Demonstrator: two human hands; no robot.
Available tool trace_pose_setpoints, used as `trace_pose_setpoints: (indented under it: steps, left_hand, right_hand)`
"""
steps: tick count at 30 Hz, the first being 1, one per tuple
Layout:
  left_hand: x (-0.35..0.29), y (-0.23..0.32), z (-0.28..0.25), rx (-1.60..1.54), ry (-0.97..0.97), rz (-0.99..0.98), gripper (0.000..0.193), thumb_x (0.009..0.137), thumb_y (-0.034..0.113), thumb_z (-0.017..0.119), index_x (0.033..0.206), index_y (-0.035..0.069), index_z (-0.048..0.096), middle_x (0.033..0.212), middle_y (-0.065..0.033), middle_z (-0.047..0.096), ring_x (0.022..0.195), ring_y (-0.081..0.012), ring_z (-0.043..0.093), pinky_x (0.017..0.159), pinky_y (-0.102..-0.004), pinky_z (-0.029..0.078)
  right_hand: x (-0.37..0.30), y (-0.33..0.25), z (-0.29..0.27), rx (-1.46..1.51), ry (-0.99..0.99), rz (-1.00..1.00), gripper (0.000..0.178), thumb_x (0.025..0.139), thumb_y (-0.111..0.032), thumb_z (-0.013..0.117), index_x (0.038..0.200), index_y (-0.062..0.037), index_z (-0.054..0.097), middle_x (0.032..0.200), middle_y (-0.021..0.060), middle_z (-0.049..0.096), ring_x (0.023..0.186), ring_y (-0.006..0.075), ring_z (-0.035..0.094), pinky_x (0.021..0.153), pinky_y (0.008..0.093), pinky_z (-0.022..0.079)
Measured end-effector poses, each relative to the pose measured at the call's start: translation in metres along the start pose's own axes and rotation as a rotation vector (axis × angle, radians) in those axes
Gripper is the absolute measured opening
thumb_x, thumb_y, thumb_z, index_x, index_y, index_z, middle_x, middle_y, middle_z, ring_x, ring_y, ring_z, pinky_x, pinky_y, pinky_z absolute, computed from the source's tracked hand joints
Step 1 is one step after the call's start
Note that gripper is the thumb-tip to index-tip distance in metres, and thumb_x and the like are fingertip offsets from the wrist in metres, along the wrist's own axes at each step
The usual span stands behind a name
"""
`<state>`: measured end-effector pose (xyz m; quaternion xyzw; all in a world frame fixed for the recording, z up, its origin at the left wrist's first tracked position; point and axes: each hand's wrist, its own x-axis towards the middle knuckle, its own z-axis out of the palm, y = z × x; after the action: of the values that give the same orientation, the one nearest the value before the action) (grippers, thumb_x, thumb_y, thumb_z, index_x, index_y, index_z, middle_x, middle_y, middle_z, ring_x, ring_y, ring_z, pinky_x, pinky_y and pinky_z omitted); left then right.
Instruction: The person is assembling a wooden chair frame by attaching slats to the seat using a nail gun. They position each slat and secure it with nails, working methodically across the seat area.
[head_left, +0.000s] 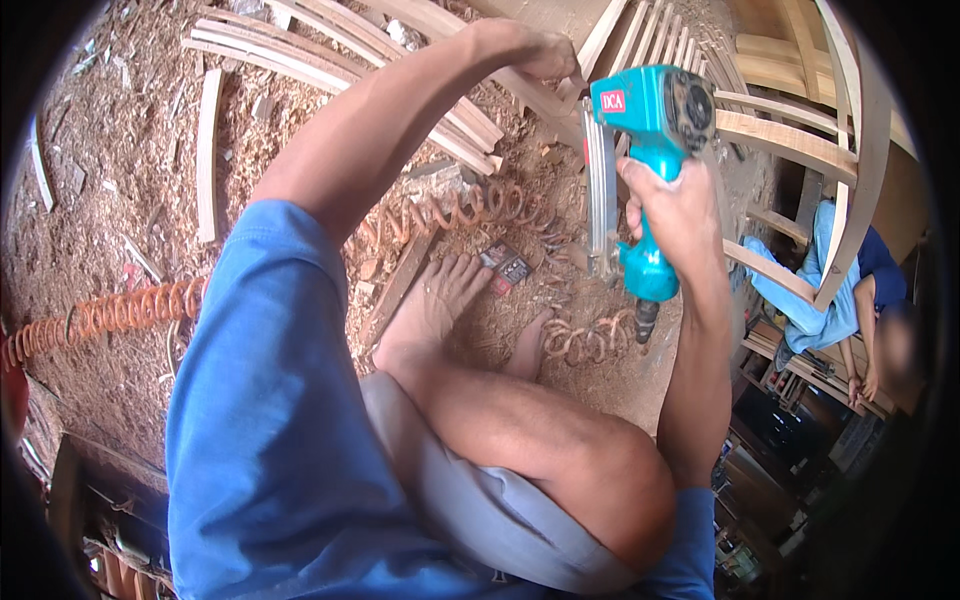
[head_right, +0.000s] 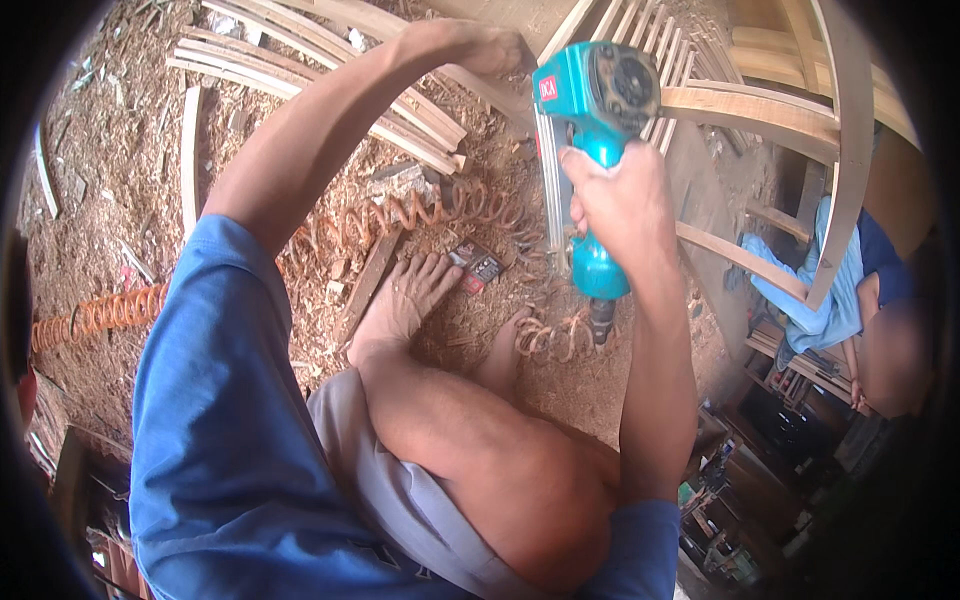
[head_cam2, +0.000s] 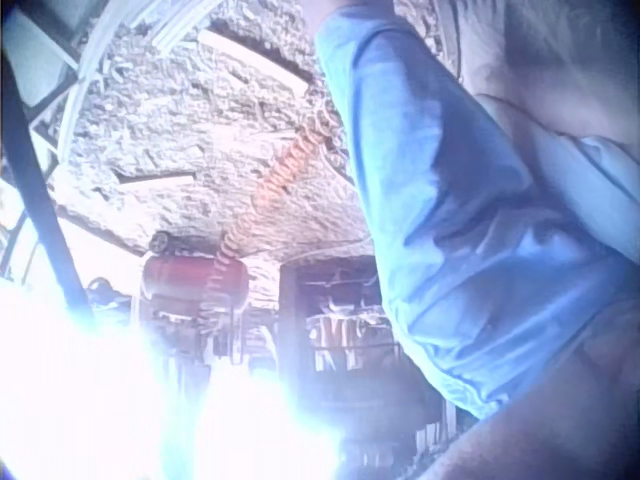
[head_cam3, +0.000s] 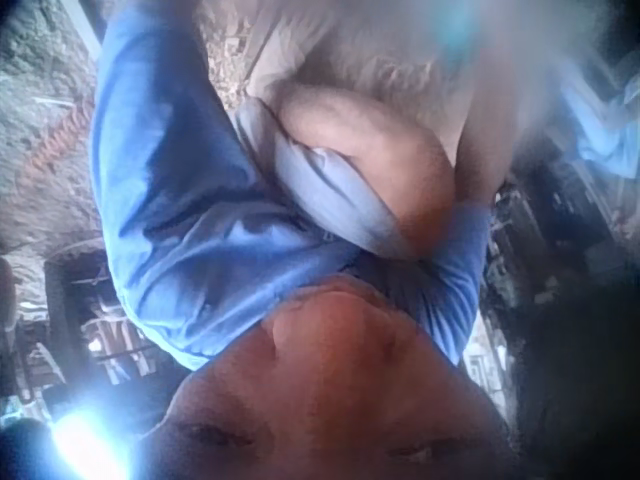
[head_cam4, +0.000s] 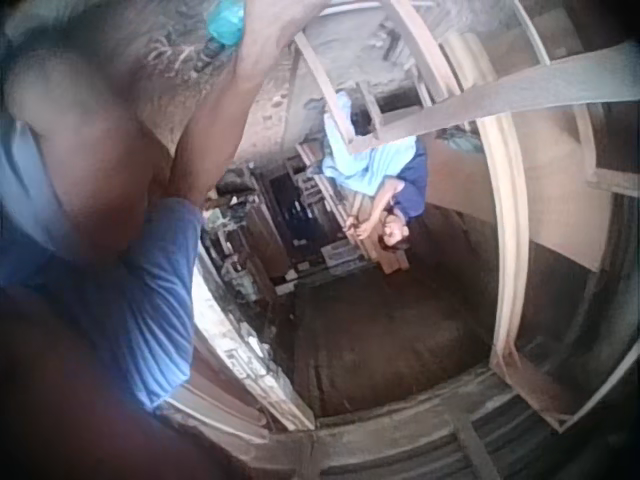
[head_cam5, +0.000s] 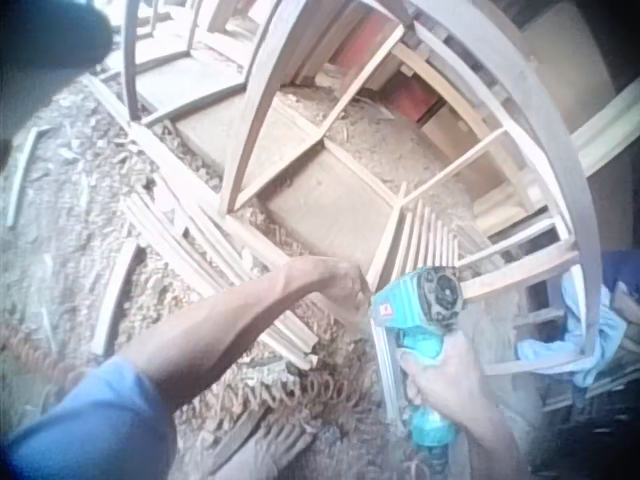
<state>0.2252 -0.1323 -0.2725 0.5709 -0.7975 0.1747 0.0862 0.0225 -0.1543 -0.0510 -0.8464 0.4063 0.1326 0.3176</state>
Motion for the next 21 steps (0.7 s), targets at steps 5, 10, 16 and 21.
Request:
trace_pose_setpoints:
  steps: [5, 10, 16, 21]
  left_hand:
    - [-0.002, -0.003, -0.002, -0.143, 0.016, -0.021, 0.022, 0.091, 0.009, 0.051, 0.095, -0.001, 0.070, 0.084, -0.0168, 0.069, 0.083, -0.0262, 0.069, 0.073, -0.0338, 0.056]
    - [-0.003, 0.006, -0.016, -0.592, -0.012, -0.338, 0.021, 0.092, 0.010, 0.049, 0.087, 0.002, 0.068, 0.086, -0.0134, 0.069, 0.079, -0.0241, 0.068, 0.074, -0.0335, 0.054]
    - [-0.009, 0.003, -0.005, 0.107, 0.089, 0.003, 0.017, 0.088, 0.010, 0.053, 0.083, 0.003, 0.067, 0.082, -0.0106, 0.069, 0.078, -0.0230, 0.069, 0.075, -0.0325, 0.054]
    - [-0.003, 0.002, 0.010, 0.008, 0.168, 0.047, 0.011, 0.082, 0.008, 0.059, 0.078, 0.004, 0.068, 0.078, -0.0097, 0.068, 0.080, -0.0234, 0.069, 0.077, -0.0305, 0.055]
  right_hand:
    - [0.016, -0.009, 0.003, -0.094, -0.023, 0.055, 0.020, 0.090, -0.016, 0.066, 0.082, 0.0018, 0.066, 0.056, 0.0081, 0.062, 0.046, 0.0148, 0.059, 0.047, 0.0329, 0.047]
    - [0.022, -0.012, 0.006, -0.136, -0.041, 0.031, 0.021, 0.089, -0.017, 0.065, 0.078, 0.0011, 0.065, 0.056, 0.0079, 0.062, 0.046, 0.0152, 0.060, 0.049, 0.0343, 0.049]
    - [0.022, -0.018, 0.006, -0.225, -0.055, 0.039, 0.022, 0.089, -0.017, 0.065, 0.075, 0.0005, 0.065, 0.055, 0.0075, 0.062, 0.046, 0.0154, 0.061, 0.050, 0.0345, 0.050]
    - [0.018, -0.018, 0.008, -0.234, -0.032, 0.026, 0.020, 0.089, -0.016, 0.066, 0.078, 0.0008, 0.065, 0.055, 0.0081, 0.062, 0.047, 0.0157, 0.061, 0.049, 0.0340, 0.050]
